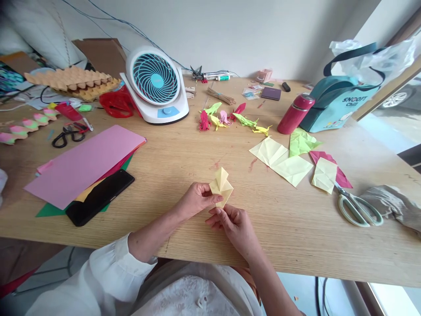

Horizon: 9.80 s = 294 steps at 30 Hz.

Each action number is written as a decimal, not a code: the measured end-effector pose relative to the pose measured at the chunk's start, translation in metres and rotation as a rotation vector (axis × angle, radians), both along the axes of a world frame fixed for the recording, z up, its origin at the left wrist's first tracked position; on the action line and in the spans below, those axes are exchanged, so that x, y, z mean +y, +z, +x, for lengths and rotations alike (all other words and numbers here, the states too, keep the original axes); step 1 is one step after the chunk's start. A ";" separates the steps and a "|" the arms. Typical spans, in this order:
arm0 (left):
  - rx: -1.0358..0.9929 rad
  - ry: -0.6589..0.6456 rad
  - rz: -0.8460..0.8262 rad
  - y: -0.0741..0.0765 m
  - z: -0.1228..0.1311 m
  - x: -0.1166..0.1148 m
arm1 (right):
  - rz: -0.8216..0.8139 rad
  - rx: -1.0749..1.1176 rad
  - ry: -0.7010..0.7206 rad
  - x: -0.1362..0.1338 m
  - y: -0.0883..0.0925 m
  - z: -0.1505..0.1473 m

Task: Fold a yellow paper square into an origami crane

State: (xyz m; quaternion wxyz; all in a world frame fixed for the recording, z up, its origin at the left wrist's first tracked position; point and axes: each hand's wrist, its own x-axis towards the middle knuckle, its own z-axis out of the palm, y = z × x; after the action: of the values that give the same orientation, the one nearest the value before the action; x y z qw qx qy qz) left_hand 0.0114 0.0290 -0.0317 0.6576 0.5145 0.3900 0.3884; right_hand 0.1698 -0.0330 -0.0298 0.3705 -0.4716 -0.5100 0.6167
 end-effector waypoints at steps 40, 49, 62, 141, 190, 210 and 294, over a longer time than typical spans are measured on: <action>0.037 0.098 0.181 0.013 0.001 -0.005 | 0.056 -0.078 -0.061 -0.001 0.000 -0.005; 0.007 0.143 0.137 0.015 0.002 -0.004 | 0.062 -0.105 -0.060 -0.002 0.001 -0.003; 0.019 0.084 0.119 0.014 0.004 -0.006 | 0.077 -0.113 -0.137 -0.002 0.000 -0.005; -0.043 0.278 0.140 0.009 0.004 -0.006 | 0.137 -0.206 -0.052 0.001 -0.003 0.000; -0.367 0.112 -0.158 0.007 0.003 0.000 | 0.261 -0.185 -0.314 -0.002 0.001 0.004; -0.396 -0.043 -0.390 -0.002 0.007 -0.002 | 0.506 -0.229 -0.412 -0.007 -0.003 0.002; 1.204 -0.279 0.718 0.016 -0.028 -0.029 | 0.678 -0.849 -0.168 -0.006 -0.014 -0.006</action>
State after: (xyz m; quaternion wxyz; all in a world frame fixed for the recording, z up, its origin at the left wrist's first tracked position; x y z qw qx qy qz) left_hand -0.0170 0.0002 -0.0157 0.1614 0.8694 0.4640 0.0536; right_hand 0.1641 -0.0388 -0.0441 0.3114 -0.5723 -0.7452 0.1419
